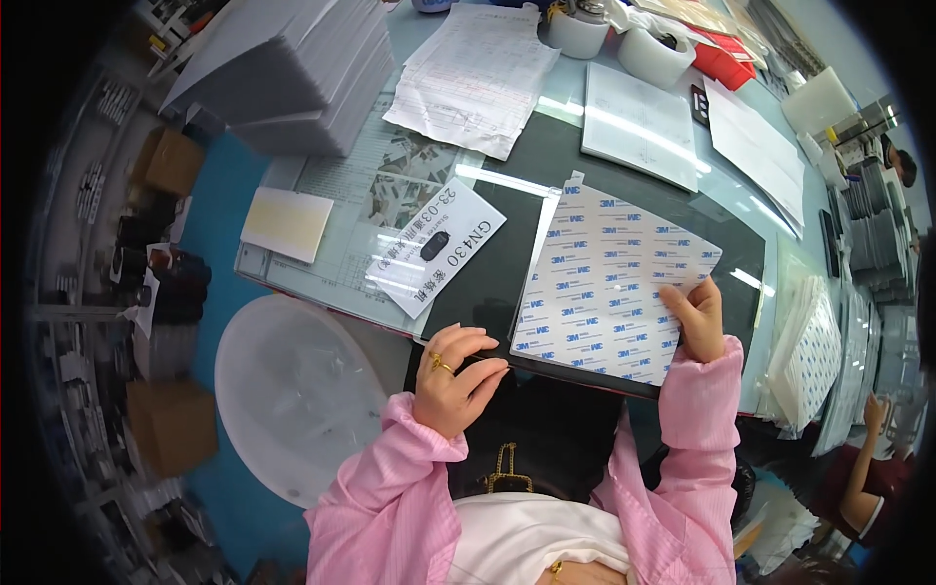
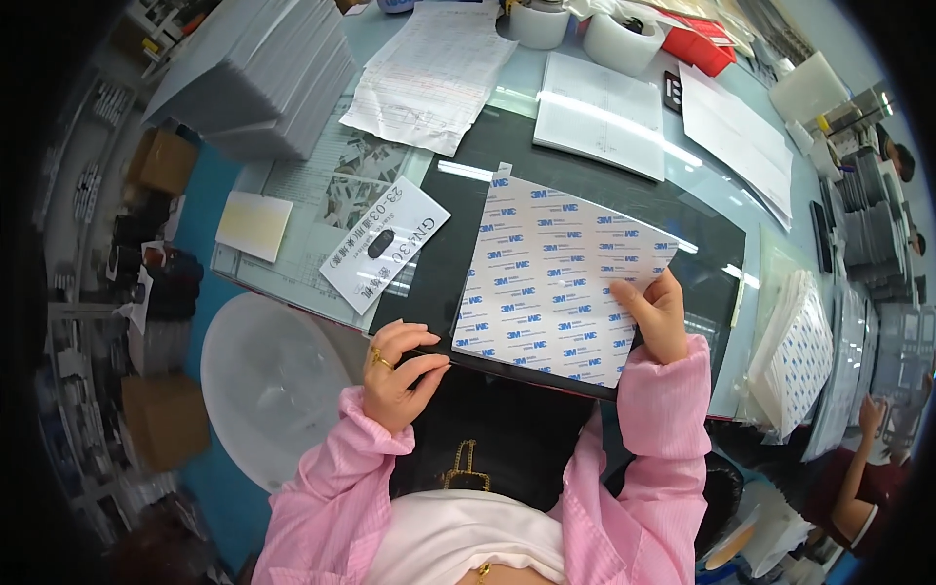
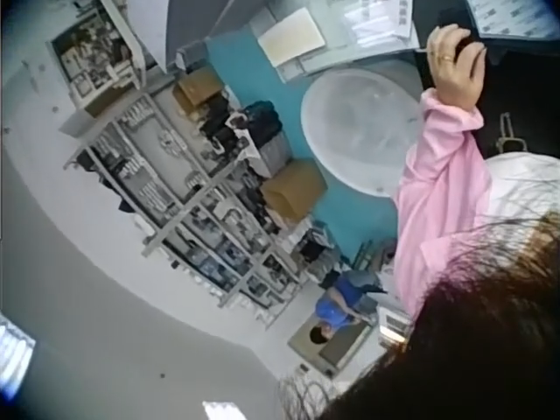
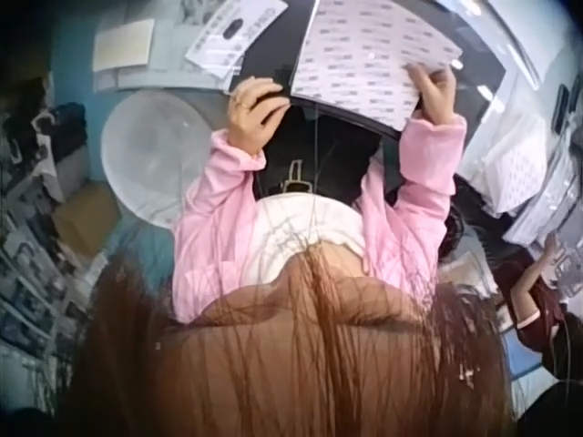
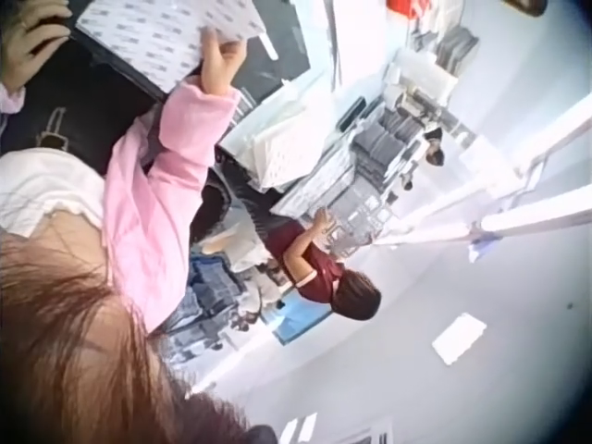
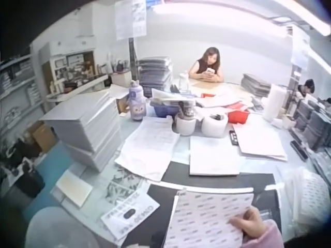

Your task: Applying adhesive sheets and labels to rectangular white components at a manufacturing workbench.

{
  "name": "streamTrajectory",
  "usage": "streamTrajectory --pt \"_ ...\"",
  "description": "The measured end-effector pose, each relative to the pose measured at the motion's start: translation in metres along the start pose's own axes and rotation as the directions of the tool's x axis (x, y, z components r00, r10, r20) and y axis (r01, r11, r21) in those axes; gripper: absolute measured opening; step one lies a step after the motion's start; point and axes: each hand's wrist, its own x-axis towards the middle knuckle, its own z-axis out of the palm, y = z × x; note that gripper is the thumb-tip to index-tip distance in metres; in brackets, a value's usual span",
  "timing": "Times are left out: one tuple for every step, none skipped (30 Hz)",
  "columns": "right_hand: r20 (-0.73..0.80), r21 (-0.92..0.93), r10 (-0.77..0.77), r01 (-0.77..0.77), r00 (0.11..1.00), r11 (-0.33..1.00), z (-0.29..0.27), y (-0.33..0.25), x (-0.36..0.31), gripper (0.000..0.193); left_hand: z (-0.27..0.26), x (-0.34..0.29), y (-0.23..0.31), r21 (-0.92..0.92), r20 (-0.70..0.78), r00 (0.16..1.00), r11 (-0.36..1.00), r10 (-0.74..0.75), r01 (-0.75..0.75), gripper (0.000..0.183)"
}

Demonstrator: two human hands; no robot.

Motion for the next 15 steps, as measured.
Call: streamTrajectory --pt "-0.002 -0.008 -0.002 0.002 1.000 1.000 0.0001 -0.0003 -0.0005 0.033 0.0006 -0.0003 -0.0007 -0.004 -0.005 1.000 1.000 0.004 -0.004 0.020" --pt "0.002 -0.011 0.001 -0.001 1.000 1.000 0.0004 -0.0012 -0.0009 0.033 0.0010 -0.0004 -0.0011 -0.007 -0.011 1.000 1.000 0.008 -0.008 0.020" --pt "0.007 -0.020 0.003 -0.003 1.000 1.000 0.0012 -0.0013 -0.0011 0.032 0.0015 -0.0012 -0.0017 -0.006 -0.012 1.000 1.000 0.002 -0.002 0.020" --pt "0.013 -0.030 0.005 -0.004 1.000 1.000 0.0020 -0.0013 -0.0012 0.032 0.0019 -0.0019 -0.0020 -0.005 -0.012 1.000 1.000 0.002 -0.002 0.020" --pt "0.018 -0.031 0.008 -0.008 1.000 0.999 0.0029 -0.0012 -0.0013 0.032 0.0022 -0.0026 -0.0024 -0.005 -0.013 1.000 1.000 0.001 -0.001 0.020" --pt "0.014 -0.039 0.009 -0.008 1.000 0.999 0.0030 -0.0019 -0.0018 0.031 0.0025 -0.0022 -0.0023 -0.006 -0.014 1.000 1.000 -0.003 0.002 0.020" --pt "0.010 -0.047 0.008 -0.008 1.000 0.999 0.0031 -0.0021 -0.0022 0.030 0.0023 -0.0016 -0.0019 -0.009 -0.014 1.000 1.000 0.000 0.000 0.021" --pt "0.012 -0.049 0.011 -0.010 1.000 0.999 0.0027 -0.0020 -0.0024 0.030 0.0025 -0.0014 -0.0019 -0.011 -0.014 1.000 1.000 0.002 -0.002 0.021" --pt "0.013 -0.058 0.015 -0.014 1.000 0.998 0.0020 -0.0016 -0.0023 0.030 0.0030 -0.0019 -0.0022 -0.011 -0.015 1.000 1.000 -0.002 0.002 0.021" --pt "0.015 -0.066 0.019 -0.018 1.000 0.998 0.0015 -0.0012 -0.0022 0.030 0.0036 -0.0025 -0.0026 -0.013 -0.017 1.000 1.000 -0.001 0.001 0.022" --pt "0.017 -0.068 0.021 -0.020 1.000 0.998 0.0011 -0.0005 -0.0022 0.030 0.0039 -0.0030 -0.0029 -0.014 -0.019 1.000 1.000 0.000 0.000 0.022" --pt "0.016 -0.063 0.017 -0.016 1.000 0.998 0.0008 0.0003 -0.0021 0.030 0.0041 -0.0030 -0.0030 -0.014 -0.020 1.000 1.000 -0.003 0.003 0.022" --pt "0.015 -0.059 0.013 -0.012 1.000 0.998 0.0009 0.0009 -0.0020 0.030 0.0039 -0.0030 -0.0029 -0.014 -0.019 1.000 1.000 0.000 0.000 0.022" --pt "0.016 -0.060 0.015 -0.014 1.000 0.998 0.0014 0.0009 -0.0018 0.030 0.0038 -0.0030 -0.0029 -0.013 -0.019 1.000 1.000 0.002 -0.003 0.022" --pt "0.015 -0.057 0.010 -0.009 1.000 0.998 0.0020 0.0005 -0.0018 0.030 0.0036 -0.0028 -0.0028 -0.013 -0.019 1.000 1.000 0.000 -0.001 0.022"
